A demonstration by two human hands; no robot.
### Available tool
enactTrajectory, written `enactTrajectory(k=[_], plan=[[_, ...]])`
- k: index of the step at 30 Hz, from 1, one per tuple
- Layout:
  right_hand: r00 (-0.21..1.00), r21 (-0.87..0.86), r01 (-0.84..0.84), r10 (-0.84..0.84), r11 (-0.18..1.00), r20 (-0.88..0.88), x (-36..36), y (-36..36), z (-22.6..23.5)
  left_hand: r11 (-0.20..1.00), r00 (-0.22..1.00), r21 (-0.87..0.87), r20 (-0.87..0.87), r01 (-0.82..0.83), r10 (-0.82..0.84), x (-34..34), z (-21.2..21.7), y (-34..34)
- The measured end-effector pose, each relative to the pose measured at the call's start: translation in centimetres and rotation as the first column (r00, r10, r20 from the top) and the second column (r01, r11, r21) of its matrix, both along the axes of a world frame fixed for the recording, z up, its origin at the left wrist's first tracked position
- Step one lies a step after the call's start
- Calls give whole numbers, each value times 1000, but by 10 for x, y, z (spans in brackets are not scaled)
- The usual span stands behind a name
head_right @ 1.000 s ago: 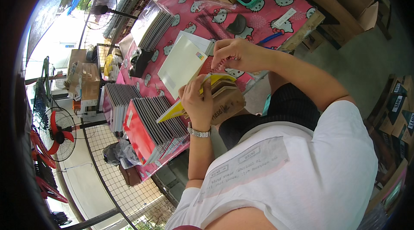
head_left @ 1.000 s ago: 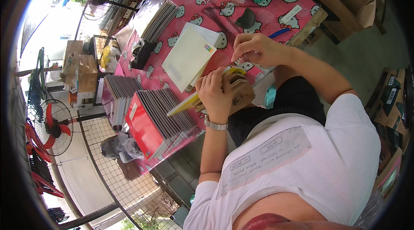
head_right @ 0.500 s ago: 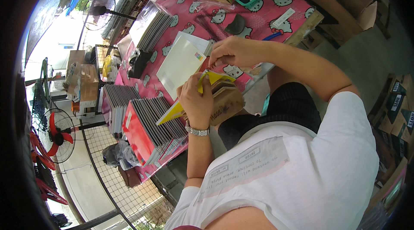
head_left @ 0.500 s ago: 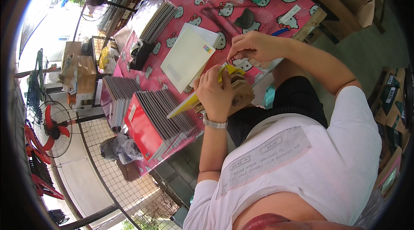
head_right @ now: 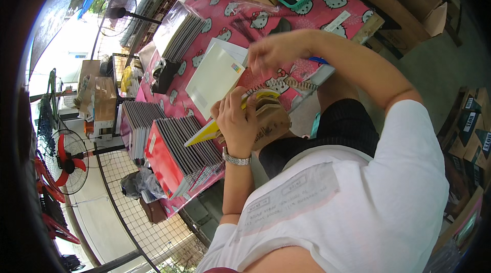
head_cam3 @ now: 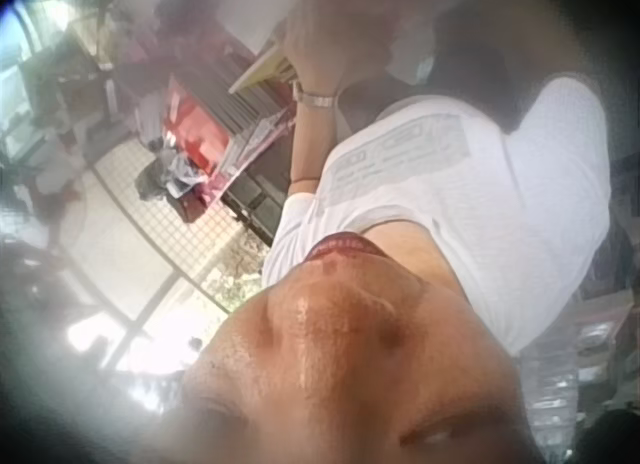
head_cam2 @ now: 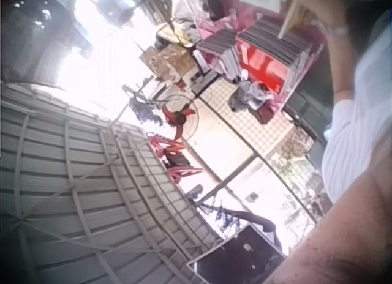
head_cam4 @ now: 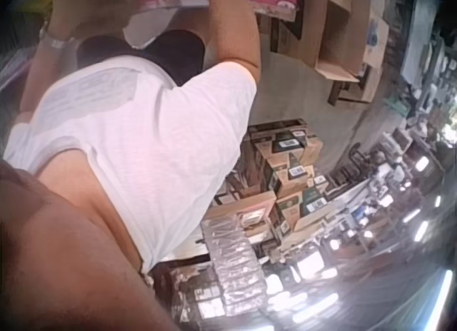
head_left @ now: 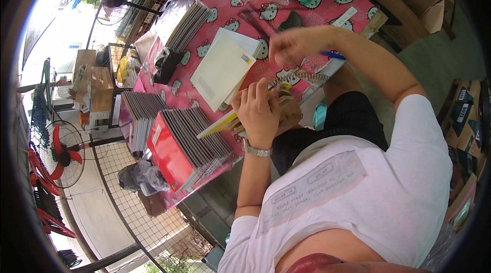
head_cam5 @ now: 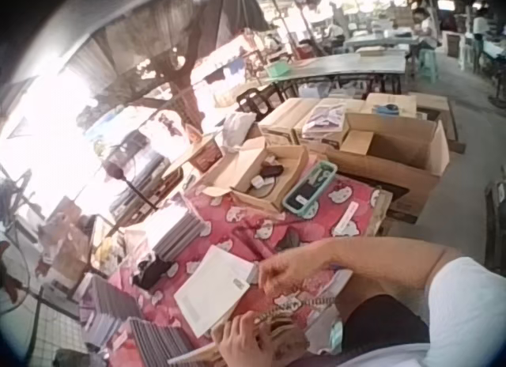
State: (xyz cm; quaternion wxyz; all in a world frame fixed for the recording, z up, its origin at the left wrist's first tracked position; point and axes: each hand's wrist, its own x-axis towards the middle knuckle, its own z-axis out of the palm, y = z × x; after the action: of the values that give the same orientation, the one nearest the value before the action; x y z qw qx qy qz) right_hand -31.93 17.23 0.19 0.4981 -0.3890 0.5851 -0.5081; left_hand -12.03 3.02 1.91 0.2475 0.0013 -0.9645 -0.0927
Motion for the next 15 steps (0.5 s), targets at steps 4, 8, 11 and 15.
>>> enactTrajectory(k=[4,8,11,15], plan=[[333,72,500,-114,863,-936,-80,-15,-111,1000,999,-16,37,-18,18,0,-3,-2],[325,-195,343,-310,919,-893,-96,-5,-139,999,999,37,46,-9,7,0,1,0],[786,-378,507,-595,775,-165,-61,14,-131,997,999,76,37,26,-29,2,10,1],[507,-433,391,202,812,838,38,87,-96,998,1000,63,0,21,-21,2,1,-7]])
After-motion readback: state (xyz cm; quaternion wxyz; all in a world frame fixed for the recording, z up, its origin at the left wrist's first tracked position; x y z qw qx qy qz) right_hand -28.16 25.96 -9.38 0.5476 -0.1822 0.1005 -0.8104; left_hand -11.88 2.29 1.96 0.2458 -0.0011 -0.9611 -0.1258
